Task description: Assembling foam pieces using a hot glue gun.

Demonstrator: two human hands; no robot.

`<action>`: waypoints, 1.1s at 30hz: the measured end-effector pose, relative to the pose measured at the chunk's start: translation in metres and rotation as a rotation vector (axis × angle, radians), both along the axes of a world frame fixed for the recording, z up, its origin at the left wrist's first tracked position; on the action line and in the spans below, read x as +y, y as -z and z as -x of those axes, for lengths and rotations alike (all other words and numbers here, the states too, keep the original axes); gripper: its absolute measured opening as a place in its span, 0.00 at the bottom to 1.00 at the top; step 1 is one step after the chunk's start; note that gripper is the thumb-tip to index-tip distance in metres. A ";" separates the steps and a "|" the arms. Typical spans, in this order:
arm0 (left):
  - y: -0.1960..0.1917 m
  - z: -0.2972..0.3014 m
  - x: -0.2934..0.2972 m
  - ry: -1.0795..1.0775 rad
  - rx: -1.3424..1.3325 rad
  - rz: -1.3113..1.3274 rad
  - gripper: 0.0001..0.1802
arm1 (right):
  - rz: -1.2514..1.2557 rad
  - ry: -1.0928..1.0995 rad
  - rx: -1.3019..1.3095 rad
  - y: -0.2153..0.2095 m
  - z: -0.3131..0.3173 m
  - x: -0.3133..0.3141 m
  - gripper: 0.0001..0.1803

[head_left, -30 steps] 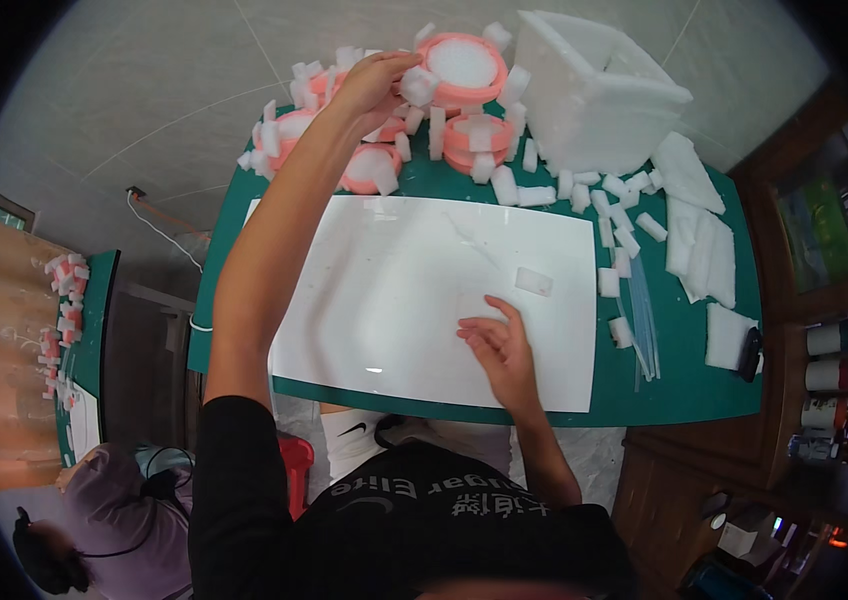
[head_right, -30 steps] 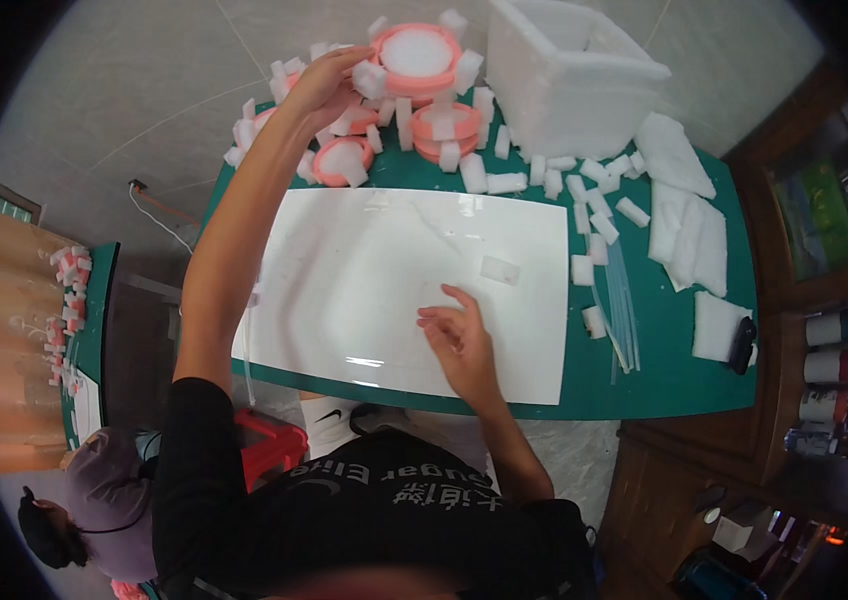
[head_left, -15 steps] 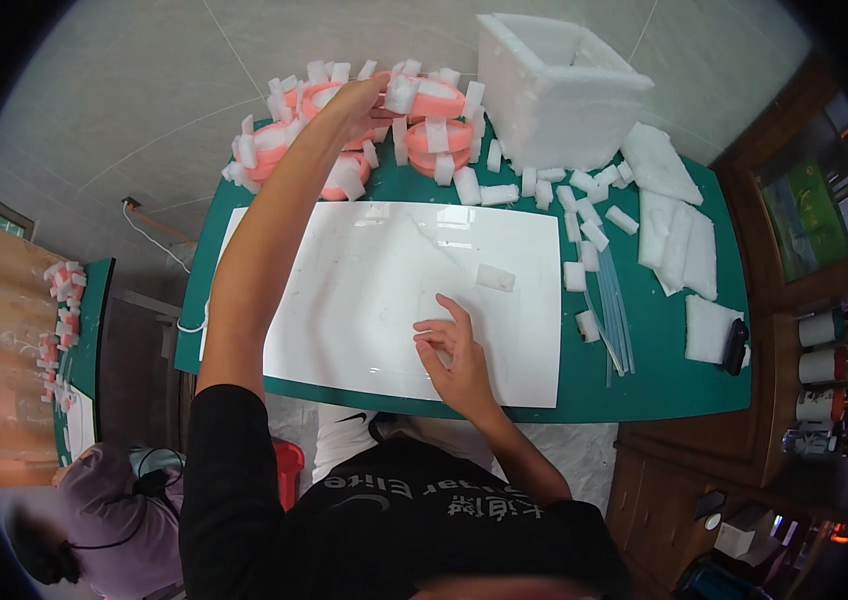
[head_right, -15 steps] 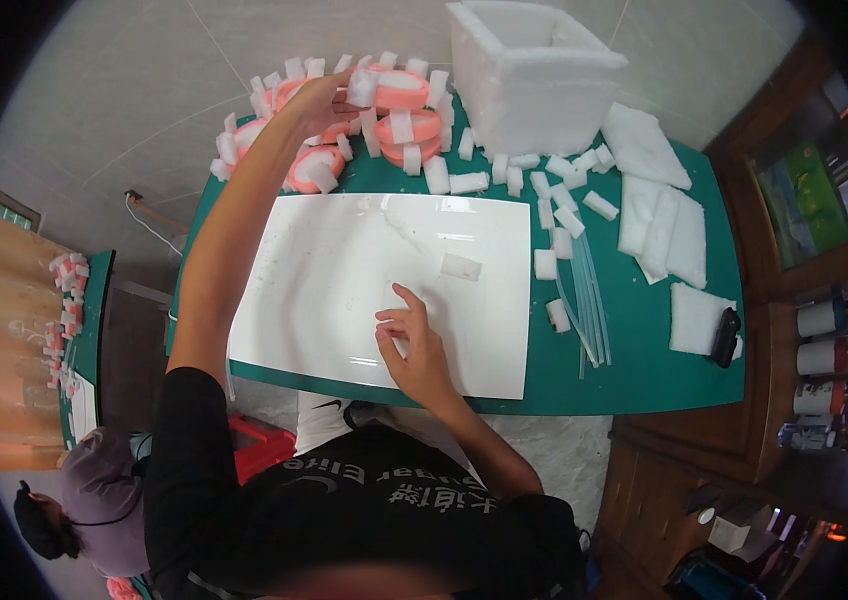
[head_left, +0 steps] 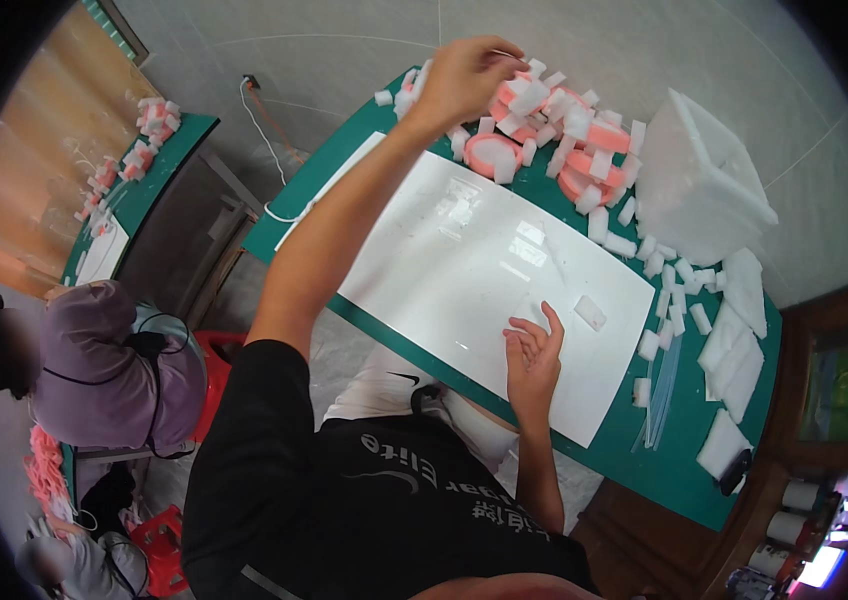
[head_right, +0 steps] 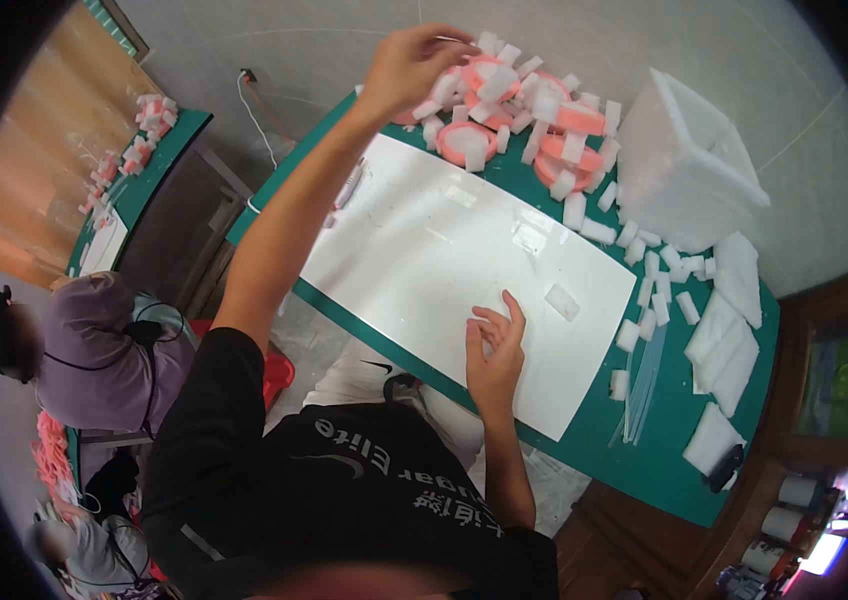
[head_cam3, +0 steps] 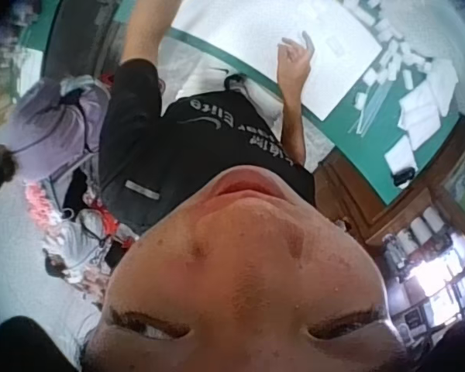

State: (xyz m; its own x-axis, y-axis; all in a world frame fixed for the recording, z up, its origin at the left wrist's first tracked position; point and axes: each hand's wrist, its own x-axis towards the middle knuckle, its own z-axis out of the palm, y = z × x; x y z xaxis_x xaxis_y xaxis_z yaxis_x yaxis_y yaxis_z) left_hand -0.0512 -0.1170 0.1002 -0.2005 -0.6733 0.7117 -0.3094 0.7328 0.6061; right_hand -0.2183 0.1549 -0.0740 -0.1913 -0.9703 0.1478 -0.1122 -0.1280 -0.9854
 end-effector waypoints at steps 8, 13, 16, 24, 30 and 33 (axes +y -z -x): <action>0.011 -0.079 0.108 1.252 1.156 -0.726 0.32 | -0.005 0.013 -0.011 0.004 -0.001 -0.004 0.28; 0.003 -0.083 0.167 1.271 1.117 -0.707 0.34 | -0.013 0.036 -0.036 0.005 0.001 -0.005 0.28; 0.004 -0.095 0.180 1.235 1.028 -0.709 0.36 | -0.035 0.034 -0.009 0.008 0.001 -0.004 0.28; 0.009 -0.100 0.197 1.197 0.764 -0.761 0.43 | -0.065 0.135 -0.033 0.019 0.002 -0.001 0.29; 0.006 -0.065 0.233 1.389 0.565 -0.827 0.25 | -0.043 0.042 0.003 0.004 -0.010 -0.017 0.25; 0.040 -0.057 0.238 1.098 0.750 -0.972 0.23 | -0.026 0.111 0.094 0.011 0.007 -0.014 0.23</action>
State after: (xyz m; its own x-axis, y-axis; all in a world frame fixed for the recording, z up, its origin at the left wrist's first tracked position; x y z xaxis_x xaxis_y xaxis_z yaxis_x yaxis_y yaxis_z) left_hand 0.0056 0.1209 0.0603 -0.6801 -0.6751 0.2859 0.6254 -0.3307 0.7068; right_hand -0.2254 0.1412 -0.0850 -0.2838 -0.9478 0.1454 -0.2164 -0.0844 -0.9726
